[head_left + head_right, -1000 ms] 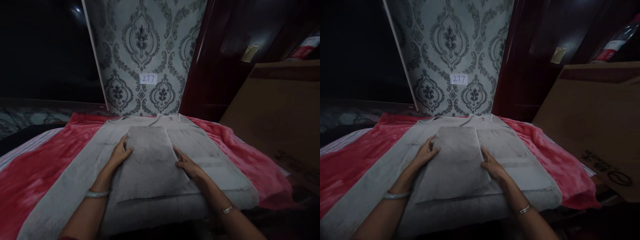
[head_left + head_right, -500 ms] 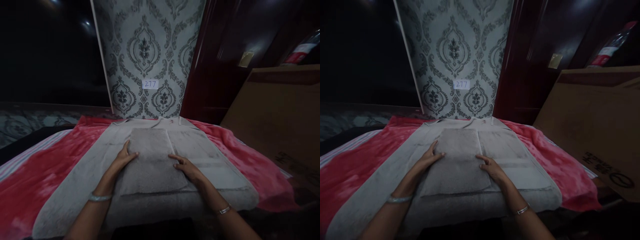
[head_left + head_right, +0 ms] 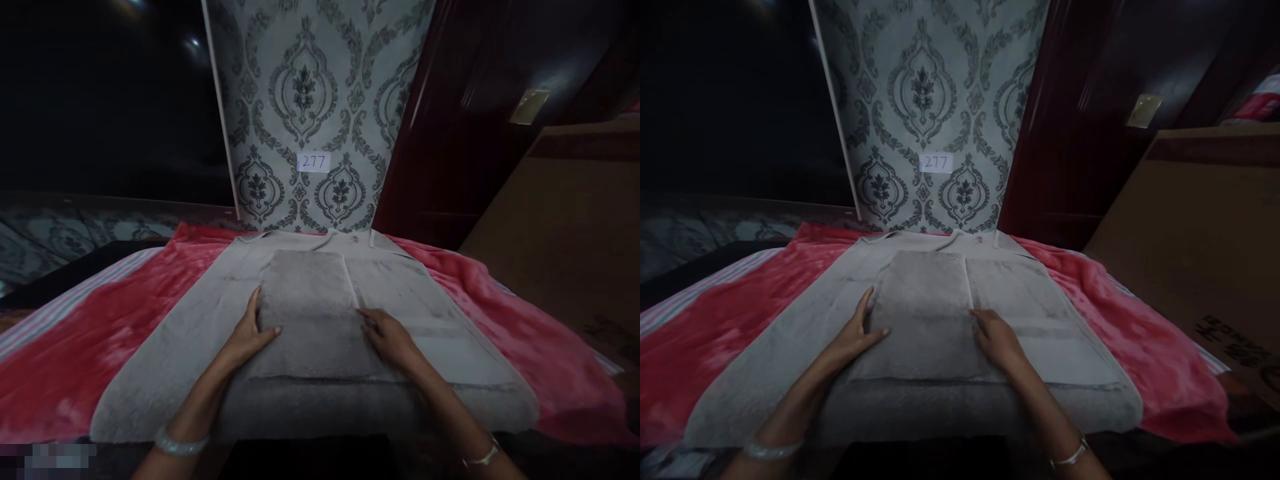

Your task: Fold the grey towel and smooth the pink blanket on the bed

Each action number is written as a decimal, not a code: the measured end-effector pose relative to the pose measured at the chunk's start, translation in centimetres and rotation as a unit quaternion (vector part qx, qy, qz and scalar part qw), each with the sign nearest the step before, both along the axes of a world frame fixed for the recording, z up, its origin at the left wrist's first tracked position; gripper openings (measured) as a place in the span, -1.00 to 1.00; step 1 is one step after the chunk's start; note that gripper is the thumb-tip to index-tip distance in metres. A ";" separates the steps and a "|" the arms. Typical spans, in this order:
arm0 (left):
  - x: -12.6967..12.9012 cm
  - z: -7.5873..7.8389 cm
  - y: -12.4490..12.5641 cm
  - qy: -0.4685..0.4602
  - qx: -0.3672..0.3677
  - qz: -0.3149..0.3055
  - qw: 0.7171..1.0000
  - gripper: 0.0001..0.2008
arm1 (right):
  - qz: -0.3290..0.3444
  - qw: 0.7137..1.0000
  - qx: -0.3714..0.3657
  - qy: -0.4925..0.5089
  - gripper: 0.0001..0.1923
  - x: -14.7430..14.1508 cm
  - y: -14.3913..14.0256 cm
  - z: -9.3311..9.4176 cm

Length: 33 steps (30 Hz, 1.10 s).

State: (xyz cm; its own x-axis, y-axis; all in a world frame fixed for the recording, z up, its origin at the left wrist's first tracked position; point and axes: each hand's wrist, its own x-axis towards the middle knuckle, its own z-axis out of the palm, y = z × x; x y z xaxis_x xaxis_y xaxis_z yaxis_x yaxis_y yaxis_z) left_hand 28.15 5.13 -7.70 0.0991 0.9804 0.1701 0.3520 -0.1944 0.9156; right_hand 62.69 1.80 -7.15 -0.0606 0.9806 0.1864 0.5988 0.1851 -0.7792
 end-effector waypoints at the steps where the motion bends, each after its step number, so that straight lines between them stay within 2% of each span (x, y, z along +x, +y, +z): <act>1: -0.1 -0.4 -0.5 0.011 0.017 0.006 1.000 0.13 | -0.001 0.999 0.033 -0.035 -0.49 -0.7 -0.1 0.7; 3: 0.0 -1.1 -1.2 0.030 0.043 0.019 0.998 0.08 | 0.030 0.992 0.092 -0.080 -0.43 -3.0 -0.2 2.0; 5: 0.2 -1.9 -1.7 0.043 0.056 0.031 0.997 0.00 | 0.102 0.981 0.112 -0.125 -0.36 -6.1 -0.3 2.5; 7: 0.4 -2.5 -2.1 0.057 0.076 0.044 0.995 -0.07 | 0.188 0.962 0.084 -0.178 -0.33 -8.7 -0.3 2.0; 9: 0.2 -2.9 -2.5 0.072 0.097 0.049 0.992 -0.14 | 0.247 0.944 0.042 -0.213 -0.33 -10.2 -0.4 1.1; 12: -0.8 -2.2 -2.9 0.112 0.115 0.034 0.986 -0.28 | 0.272 0.937 0.007 -0.221 -0.32 -10.5 -0.4 0.7; 14: -1.5 -0.6 -2.5 0.155 0.131 0.025 0.979 -0.43 | 0.281 0.935 0.002 -0.217 -0.33 -10.4 -0.1 1.4; 16: -1.6 1.6 -0.9 0.187 0.147 0.003 0.971 -0.51 | 0.301 0.929 0.025 -0.213 -0.37 -10.8 0.4 2.6; 18: -0.7 3.9 2.0 0.207 0.163 -0.056 0.963 -0.50 | 0.335 0.914 0.070 -0.218 -0.37 -11.8 1.0 3.4; 21: 1.7 5.5 7.3 0.290 0.175 -0.144 0.930 -0.48 | 0.394 0.882 0.101 -0.239 -0.30 -13.2 1.8 3.2; 24: 3.4 4.6 11.7 0.432 0.137 -0.168 0.875 -0.45 | 0.412 0.873 0.090 -0.245 -0.25 -13.6 1.9 2.4; 26: 3.7 3.3 13.1 0.484 0.119 -0.167 0.851 -0.43 | 0.410 0.876 0.088 -0.236 -0.27 -13.4 1.8 2.3; 28: 3.4 2.4 13.6 0.502 0.120 -0.167 0.840 -0.41 | 0.410 0.879 0.089 -0.226 -0.28 -13.1 1.6 2.4; 30: 3.1 2.4 13.5 0.523 0.124 -0.172 0.826 -0.40 | 0.411 0.879 0.091 -0.223 -0.28 -13.0 1.5 2.7; 33: 4.0 3.6 13.7 0.555 0.149 -0.166 0.802 -0.37 | 0.413 0.877 0.098 -0.225 -0.28 -13.0 1.5 3.0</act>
State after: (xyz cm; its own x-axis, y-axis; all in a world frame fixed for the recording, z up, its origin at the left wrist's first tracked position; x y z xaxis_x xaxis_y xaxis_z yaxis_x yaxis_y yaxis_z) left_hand 32.15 18.86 -4.14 0.5992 0.8004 0.0187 0.8005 -0.5986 -0.0295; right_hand 49.70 3.33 -4.11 -0.8455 0.5198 0.1225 0.4363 0.8046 -0.4028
